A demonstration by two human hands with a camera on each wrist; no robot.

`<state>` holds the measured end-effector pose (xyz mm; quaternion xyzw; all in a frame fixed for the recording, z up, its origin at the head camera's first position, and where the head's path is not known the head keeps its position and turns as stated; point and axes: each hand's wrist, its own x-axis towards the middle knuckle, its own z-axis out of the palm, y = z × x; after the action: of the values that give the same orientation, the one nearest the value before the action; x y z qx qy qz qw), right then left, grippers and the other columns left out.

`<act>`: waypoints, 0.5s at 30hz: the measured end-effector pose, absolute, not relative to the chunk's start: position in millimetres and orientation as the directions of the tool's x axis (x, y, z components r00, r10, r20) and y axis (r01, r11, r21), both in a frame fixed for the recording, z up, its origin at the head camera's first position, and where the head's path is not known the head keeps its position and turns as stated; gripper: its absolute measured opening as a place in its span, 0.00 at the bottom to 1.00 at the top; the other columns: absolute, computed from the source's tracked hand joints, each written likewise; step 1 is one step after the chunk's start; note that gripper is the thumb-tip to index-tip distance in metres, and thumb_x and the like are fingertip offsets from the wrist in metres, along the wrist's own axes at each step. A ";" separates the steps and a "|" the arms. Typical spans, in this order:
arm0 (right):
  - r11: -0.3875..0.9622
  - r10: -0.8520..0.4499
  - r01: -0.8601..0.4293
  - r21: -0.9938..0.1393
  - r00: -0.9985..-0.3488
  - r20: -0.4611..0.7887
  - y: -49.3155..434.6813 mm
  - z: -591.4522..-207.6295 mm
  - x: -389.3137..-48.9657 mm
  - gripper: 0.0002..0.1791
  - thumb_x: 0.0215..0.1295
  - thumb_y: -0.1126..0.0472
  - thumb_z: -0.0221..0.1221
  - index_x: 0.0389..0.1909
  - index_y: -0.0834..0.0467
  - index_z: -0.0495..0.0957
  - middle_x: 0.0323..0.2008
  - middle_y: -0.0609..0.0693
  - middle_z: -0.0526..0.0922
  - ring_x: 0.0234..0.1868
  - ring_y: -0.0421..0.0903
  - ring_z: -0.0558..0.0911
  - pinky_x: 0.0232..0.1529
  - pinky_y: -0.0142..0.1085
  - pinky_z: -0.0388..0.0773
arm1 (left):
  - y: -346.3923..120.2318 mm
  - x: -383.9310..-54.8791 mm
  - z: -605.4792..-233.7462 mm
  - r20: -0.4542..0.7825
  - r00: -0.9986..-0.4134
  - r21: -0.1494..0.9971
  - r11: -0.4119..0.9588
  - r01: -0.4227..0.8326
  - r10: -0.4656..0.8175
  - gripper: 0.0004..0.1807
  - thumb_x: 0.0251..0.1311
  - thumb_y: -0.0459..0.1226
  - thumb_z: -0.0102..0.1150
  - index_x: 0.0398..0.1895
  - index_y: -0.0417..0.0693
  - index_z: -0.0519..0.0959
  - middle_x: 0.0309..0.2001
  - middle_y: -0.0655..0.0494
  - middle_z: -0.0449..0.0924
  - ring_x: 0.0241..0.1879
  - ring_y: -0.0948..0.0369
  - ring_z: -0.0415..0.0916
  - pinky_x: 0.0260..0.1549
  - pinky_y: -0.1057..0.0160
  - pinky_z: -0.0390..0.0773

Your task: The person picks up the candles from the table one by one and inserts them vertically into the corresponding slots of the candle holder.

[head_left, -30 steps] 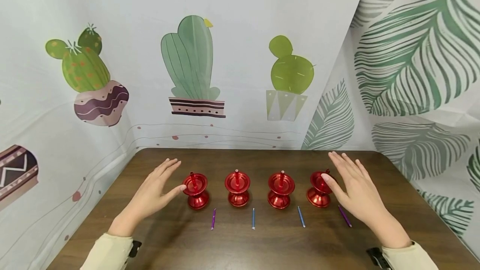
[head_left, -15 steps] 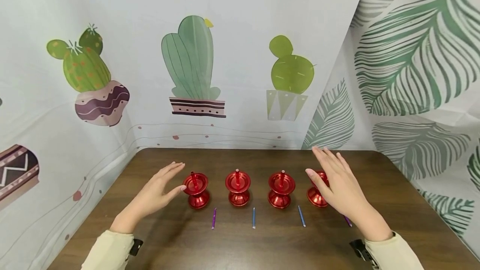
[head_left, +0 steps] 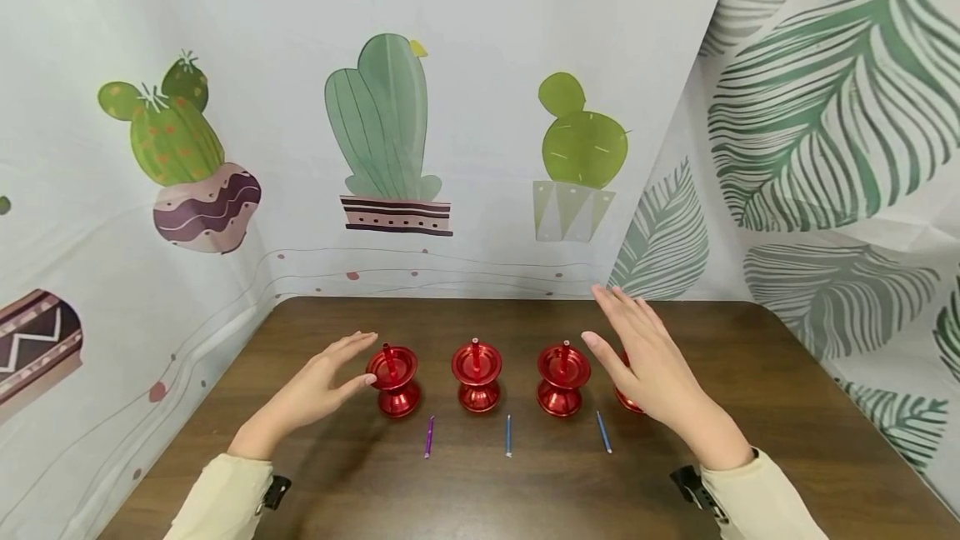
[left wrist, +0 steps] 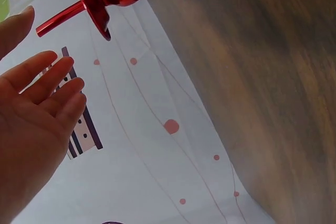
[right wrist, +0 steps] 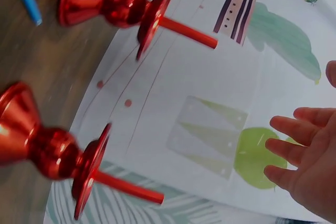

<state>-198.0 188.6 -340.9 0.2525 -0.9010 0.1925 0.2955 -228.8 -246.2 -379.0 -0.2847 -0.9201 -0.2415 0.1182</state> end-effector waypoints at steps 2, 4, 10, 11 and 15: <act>0.789 -0.351 -0.583 -0.195 -0.688 0.636 183.0 -340.0 -199.1 0.35 0.60 0.49 0.53 0.66 0.56 0.54 0.62 0.55 0.62 0.64 0.52 0.56 0.65 0.42 0.42 | -246.1 -230.4 -380.6 0.355 -0.805 0.381 0.713 0.589 0.476 0.31 0.52 0.42 0.60 0.60 0.44 0.65 0.60 0.51 0.64 0.62 0.51 0.56 0.55 0.48 0.60; 0.776 -0.362 -0.599 -0.197 -0.679 0.639 176.4 -338.8 -199.5 0.35 0.59 0.51 0.54 0.66 0.56 0.54 0.62 0.56 0.62 0.64 0.53 0.57 0.65 0.43 0.43 | -245.9 -231.7 -382.0 0.350 -0.804 0.387 0.707 0.592 0.481 0.31 0.52 0.42 0.60 0.60 0.43 0.65 0.59 0.49 0.65 0.61 0.50 0.57 0.55 0.48 0.61; 0.706 -0.403 -0.645 -0.291 -0.704 0.585 154.9 -334.7 -198.2 0.35 0.61 0.50 0.53 0.66 0.53 0.52 0.64 0.51 0.59 0.65 0.50 0.54 0.65 0.43 0.45 | -246.4 -235.3 -386.1 0.297 -0.826 0.420 0.711 0.564 0.479 0.32 0.52 0.44 0.59 0.60 0.42 0.64 0.59 0.45 0.64 0.60 0.48 0.59 0.54 0.47 0.62; 0.689 -0.411 -0.650 -0.319 -0.714 0.567 151.4 -334.2 -197.9 0.34 0.61 0.49 0.52 0.66 0.52 0.52 0.64 0.50 0.58 0.66 0.48 0.53 0.64 0.44 0.46 | -246.6 -235.8 -386.9 0.287 -0.830 0.427 0.711 0.558 0.478 0.32 0.52 0.44 0.59 0.60 0.42 0.64 0.59 0.45 0.64 0.60 0.48 0.59 0.54 0.47 0.62; 0.635 -0.450 -0.659 -0.402 -0.739 0.501 136.9 -333.5 -196.8 0.33 0.63 0.46 0.48 0.67 0.48 0.50 0.66 0.45 0.54 0.67 0.45 0.50 0.63 0.46 0.49 | -247.1 -238.2 -389.7 0.261 -0.840 0.447 0.712 0.542 0.475 0.33 0.52 0.45 0.59 0.61 0.43 0.63 0.60 0.47 0.64 0.60 0.49 0.59 0.54 0.48 0.62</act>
<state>-196.8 136.9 -333.5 0.3129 -0.8860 0.2908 0.1802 -238.2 -247.1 -389.7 -0.2755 -0.9231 -0.2609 0.0634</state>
